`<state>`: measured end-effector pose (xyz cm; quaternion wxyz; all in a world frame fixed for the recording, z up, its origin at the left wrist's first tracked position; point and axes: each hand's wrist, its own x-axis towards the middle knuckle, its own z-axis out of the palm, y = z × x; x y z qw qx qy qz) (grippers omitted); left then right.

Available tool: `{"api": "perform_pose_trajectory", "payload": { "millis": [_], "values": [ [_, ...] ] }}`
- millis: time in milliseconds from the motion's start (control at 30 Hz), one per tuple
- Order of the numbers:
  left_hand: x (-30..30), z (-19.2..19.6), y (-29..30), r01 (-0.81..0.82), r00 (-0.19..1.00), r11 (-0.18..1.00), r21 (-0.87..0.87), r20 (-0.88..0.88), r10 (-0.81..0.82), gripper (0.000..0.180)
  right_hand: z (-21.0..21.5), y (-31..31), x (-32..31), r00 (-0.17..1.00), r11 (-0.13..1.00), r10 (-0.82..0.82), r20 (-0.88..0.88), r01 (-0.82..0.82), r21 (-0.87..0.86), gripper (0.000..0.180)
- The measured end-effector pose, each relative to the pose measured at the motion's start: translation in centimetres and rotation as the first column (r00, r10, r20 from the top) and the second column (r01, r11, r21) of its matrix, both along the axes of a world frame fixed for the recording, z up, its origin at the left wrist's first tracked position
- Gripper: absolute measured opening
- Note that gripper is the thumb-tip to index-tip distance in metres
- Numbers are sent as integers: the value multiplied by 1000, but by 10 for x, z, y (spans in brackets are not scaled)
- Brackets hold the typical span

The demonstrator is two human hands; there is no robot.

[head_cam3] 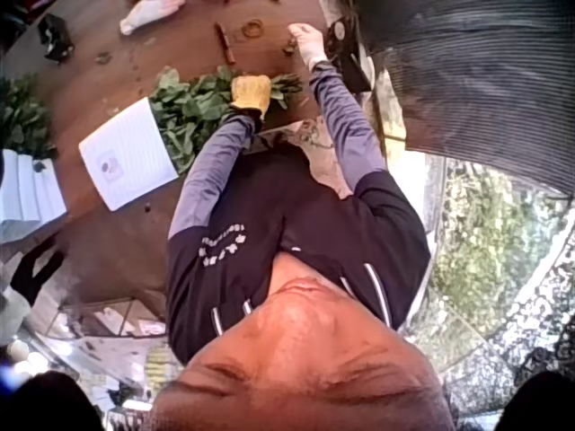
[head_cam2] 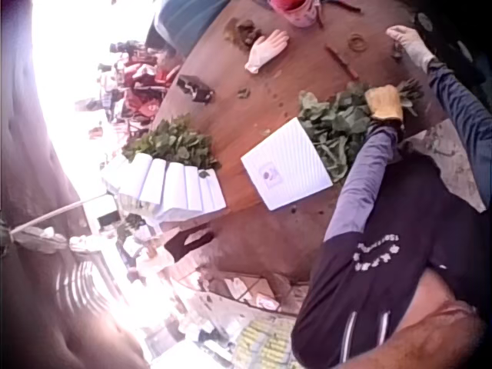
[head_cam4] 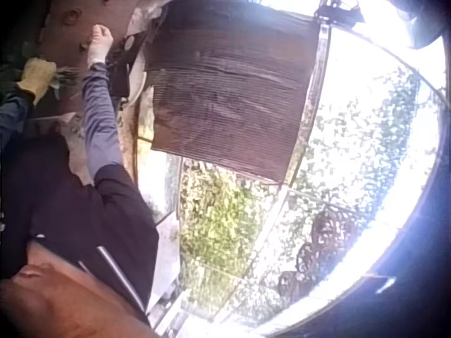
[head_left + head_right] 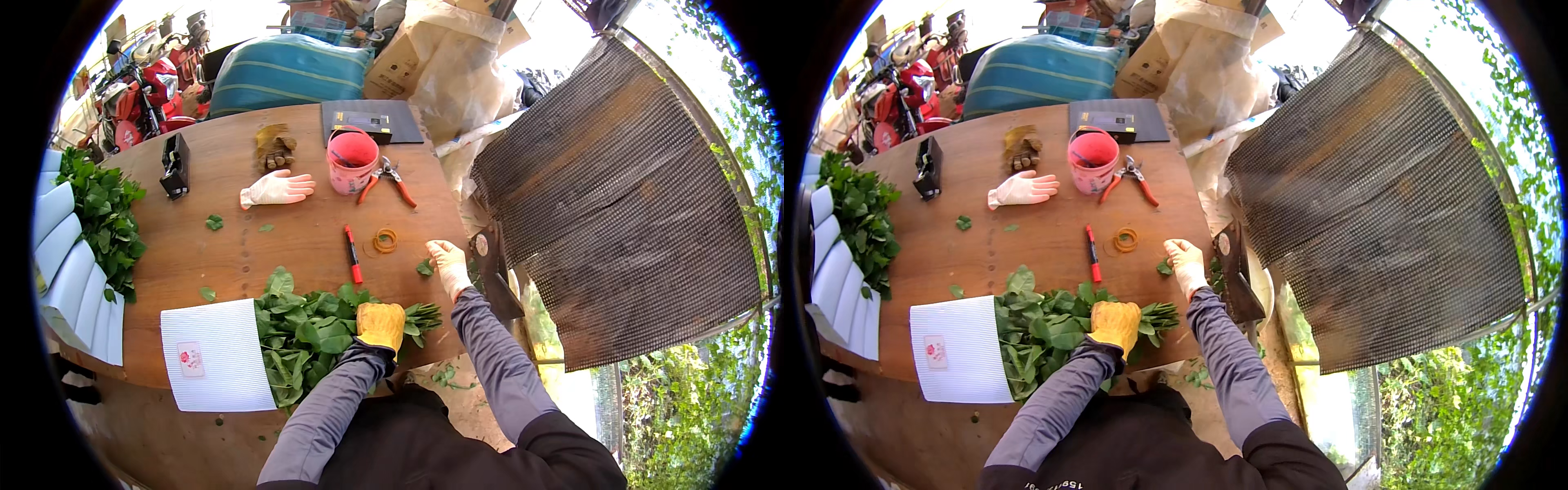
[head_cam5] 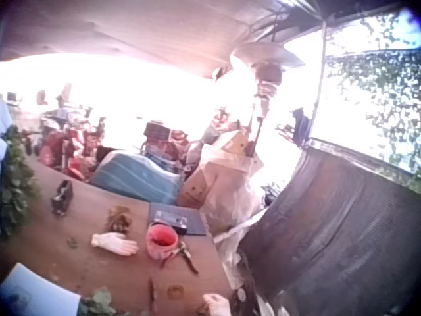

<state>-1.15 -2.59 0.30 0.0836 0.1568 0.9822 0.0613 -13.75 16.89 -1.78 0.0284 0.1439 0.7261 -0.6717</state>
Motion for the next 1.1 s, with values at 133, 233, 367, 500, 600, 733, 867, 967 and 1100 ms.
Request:
{"api": "perform_pose_trajectory", "payload": {
  "millis": [133, 233, 367, 500, 600, 733, 867, 967, 1100],
  "values": [
    [-1, 0, 1, -1, 1000, 1000, 22, 16, 0, 10, 3, -31, -19, 953, 840, 169, -250, -6, 543, 16],
    [1, 2, -2, -29, 999, 999, 32, 41, 28, 10, 14, -69, -24, 845, 566, 477, -241, -86, 820, 12],
    [3, 3, 0, -5, 1000, 1000, 0, -30, 5, 9, -19, -78, -37, 660, 128, 751, -23, -112, 985, 15],
    [5, 4, -2, -4, 1000, 1000, -28, 6, 4, 9, -25, -75, -38, 535, -30, 840, 88, -115, 993, 14],
    [7, 9, -2, -1, 1000, 998, -57, -3, 1, 12, -23, -79, -40, 492, -81, 863, 114, -89, 993, 13],
    [4, 11, 0, 11, 1000, 999, -46, 4, -11, 11, -11, -88, -48, 562, -39, 820, 107, -131, 991, 15],
    [2, 10, 1, 32, 999, 997, -72, 5, -32, 12, 5, -59, -36, 783, 498, 622, 25, -420, 759, 19],
    [0, 13, 3, 44, 999, 994, -99, 10, -44, 10, 3, 9, -10, 893, 893, 443, 82, -448, 41, 23],
    [0, 11, 2, 35, 999, 996, -87, 25, -33, 10, 28, 61, 56, 931, 954, 290, 221, -300, 12, 21]
  ]
}}
